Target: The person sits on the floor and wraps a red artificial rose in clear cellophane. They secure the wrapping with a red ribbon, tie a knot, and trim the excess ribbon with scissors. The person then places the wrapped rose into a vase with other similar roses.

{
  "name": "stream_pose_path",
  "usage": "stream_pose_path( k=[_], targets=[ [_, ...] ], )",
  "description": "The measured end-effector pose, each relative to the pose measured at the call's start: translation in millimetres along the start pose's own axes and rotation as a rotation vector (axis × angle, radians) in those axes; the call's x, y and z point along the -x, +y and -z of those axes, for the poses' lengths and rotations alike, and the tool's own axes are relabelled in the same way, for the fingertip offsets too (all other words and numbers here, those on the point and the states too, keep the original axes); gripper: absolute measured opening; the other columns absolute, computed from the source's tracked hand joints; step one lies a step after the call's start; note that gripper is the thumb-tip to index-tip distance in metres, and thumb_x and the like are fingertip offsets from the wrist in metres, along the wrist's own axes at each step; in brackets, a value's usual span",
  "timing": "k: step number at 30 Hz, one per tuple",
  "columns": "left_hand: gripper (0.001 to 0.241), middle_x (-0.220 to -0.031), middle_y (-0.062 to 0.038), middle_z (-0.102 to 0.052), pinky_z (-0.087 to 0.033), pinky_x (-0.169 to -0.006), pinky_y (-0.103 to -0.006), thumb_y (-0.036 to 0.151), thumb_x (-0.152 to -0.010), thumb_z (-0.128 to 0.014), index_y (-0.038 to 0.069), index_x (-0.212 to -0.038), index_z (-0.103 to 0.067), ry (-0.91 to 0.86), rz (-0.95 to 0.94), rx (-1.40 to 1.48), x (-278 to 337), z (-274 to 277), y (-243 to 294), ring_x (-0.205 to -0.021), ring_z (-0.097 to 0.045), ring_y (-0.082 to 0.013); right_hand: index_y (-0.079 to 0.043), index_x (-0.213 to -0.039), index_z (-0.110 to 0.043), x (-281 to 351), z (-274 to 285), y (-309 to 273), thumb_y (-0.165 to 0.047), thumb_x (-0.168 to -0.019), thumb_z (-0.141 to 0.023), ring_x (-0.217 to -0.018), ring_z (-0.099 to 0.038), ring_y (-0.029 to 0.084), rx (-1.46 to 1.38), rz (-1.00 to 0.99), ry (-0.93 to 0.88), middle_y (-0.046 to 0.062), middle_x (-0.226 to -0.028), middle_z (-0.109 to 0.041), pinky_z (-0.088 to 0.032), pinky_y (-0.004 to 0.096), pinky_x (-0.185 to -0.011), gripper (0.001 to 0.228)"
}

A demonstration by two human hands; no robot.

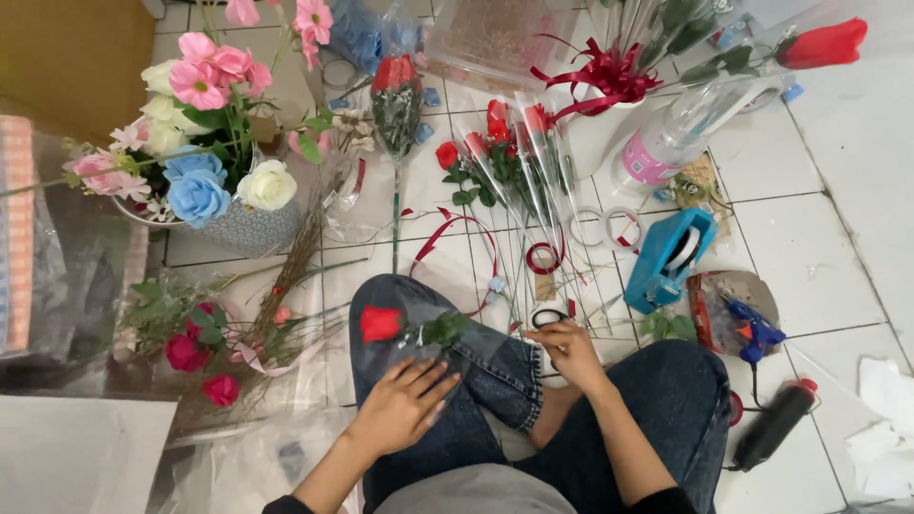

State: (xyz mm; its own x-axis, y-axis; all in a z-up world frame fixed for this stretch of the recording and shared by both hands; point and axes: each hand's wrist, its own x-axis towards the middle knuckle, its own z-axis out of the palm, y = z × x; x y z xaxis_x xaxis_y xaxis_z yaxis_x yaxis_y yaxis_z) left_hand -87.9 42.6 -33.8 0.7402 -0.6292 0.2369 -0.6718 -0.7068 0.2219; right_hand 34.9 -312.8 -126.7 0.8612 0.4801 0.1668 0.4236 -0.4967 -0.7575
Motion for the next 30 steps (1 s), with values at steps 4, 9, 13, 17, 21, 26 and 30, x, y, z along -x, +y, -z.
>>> stream_pose_path(
  k=[4, 9, 13, 17, 21, 26, 30],
  targets=[
    [0.04, -0.137, -0.014, -0.065, -0.034, -0.111, -0.0538, 0.029, -0.103, -0.053, 0.011, -0.135, -0.067, 0.033, -0.049, 0.067, -14.5, 22.5, -7.5, -0.133, -0.054, -0.0363, -0.029, -0.112, -0.083, -2.6, -5.3, 8.6, 0.001, -0.088, -0.065, -0.096, -0.067, 0.022, 0.113, -0.015, -0.082, -0.001, -0.103, -0.079, -0.048, 0.04, -0.079, 0.042],
    [0.048, -0.16, -0.017, -0.038, -0.009, -0.118, -0.066, 0.045, -0.102, -0.044, 0.028, -0.145, -0.058, -0.275, 0.013, 0.119, -25.2, 11.2, -42.3, -0.149, -0.026, -0.0442, -0.025, -0.118, -0.081, -14.1, 2.3, -8.7, -0.012, -0.093, -0.069, -0.087, -0.069, 0.017, -0.106, -0.254, -0.364, 0.0, -0.092, -0.078, -0.051, 0.033, -0.079, 0.031],
    [0.048, -0.156, -0.018, -0.043, -0.011, -0.115, -0.071, 0.045, -0.102, -0.044, 0.028, -0.145, -0.059, -0.34, -0.009, 0.142, -30.5, 22.2, -48.0, -0.142, -0.033, -0.0517, -0.02, -0.121, -0.079, -54.6, 8.4, -11.2, -0.044, -0.092, -0.064, -0.111, -0.072, 0.021, -0.166, -0.478, -0.376, 0.003, -0.122, -0.078, -0.055, 0.035, -0.092, 0.041],
    [0.052, -0.154, -0.02, -0.045, -0.013, -0.113, -0.0723, 0.053, -0.101, -0.044, 0.028, -0.144, -0.06, -0.359, -0.028, 0.129, -30.2, 26.0, -50.1, -0.139, -0.036, -0.053, -0.005, -0.114, -0.06, -99.3, -24.7, 0.9, -0.069, -0.096, -0.032, -0.1, -0.064, 0.031, 0.103, -0.756, -0.581, 0.016, -0.109, -0.065, -0.047, 0.041, -0.082, 0.072],
    [0.057, -0.158, -0.02, -0.038, -0.01, -0.113, -0.0735, 0.058, -0.098, -0.048, 0.029, -0.147, -0.057, -0.432, -0.015, 0.177, -27.1, 30.8, -53.6, -0.142, -0.029, -0.0543, -0.004, -0.147, -0.051, -116.3, -66.2, 25.3, -0.087, -0.08, -0.03, -0.128, -0.059, 0.038, 0.104, -0.727, -0.566, 0.021, -0.141, -0.06, -0.05, 0.045, -0.097, 0.108],
    [0.055, -0.164, -0.014, -0.03, -0.007, -0.112, -0.0751, 0.051, -0.098, -0.049, 0.029, -0.148, -0.055, -0.497, -0.002, 0.208, -31.4, 37.9, -54.6, -0.147, -0.022, -0.0512, -0.013, -0.109, -0.065, -117.9, -61.2, 24.4, -0.046, -0.091, -0.069, -0.115, -0.054, 0.025, -0.21, -0.797, -0.461, 0.006, -0.125, -0.054, -0.042, 0.037, -0.097, 0.038],
    [0.049, -0.166, -0.011, -0.023, 0.001, -0.112, -0.0759, 0.048, -0.105, -0.034, 0.035, -0.146, -0.056, -0.539, 0.046, 0.284, -41.2, 47.0, -51.2, -0.15, -0.017, -0.0466, -0.006, -0.122, -0.062, -121.0, -4.1, -31.7, -0.017, -0.094, -0.07, -0.103, -0.072, 0.023, -0.752, -0.853, -0.268, 0.012, -0.111, -0.075, -0.062, 0.035, -0.083, 0.031]
  ],
)
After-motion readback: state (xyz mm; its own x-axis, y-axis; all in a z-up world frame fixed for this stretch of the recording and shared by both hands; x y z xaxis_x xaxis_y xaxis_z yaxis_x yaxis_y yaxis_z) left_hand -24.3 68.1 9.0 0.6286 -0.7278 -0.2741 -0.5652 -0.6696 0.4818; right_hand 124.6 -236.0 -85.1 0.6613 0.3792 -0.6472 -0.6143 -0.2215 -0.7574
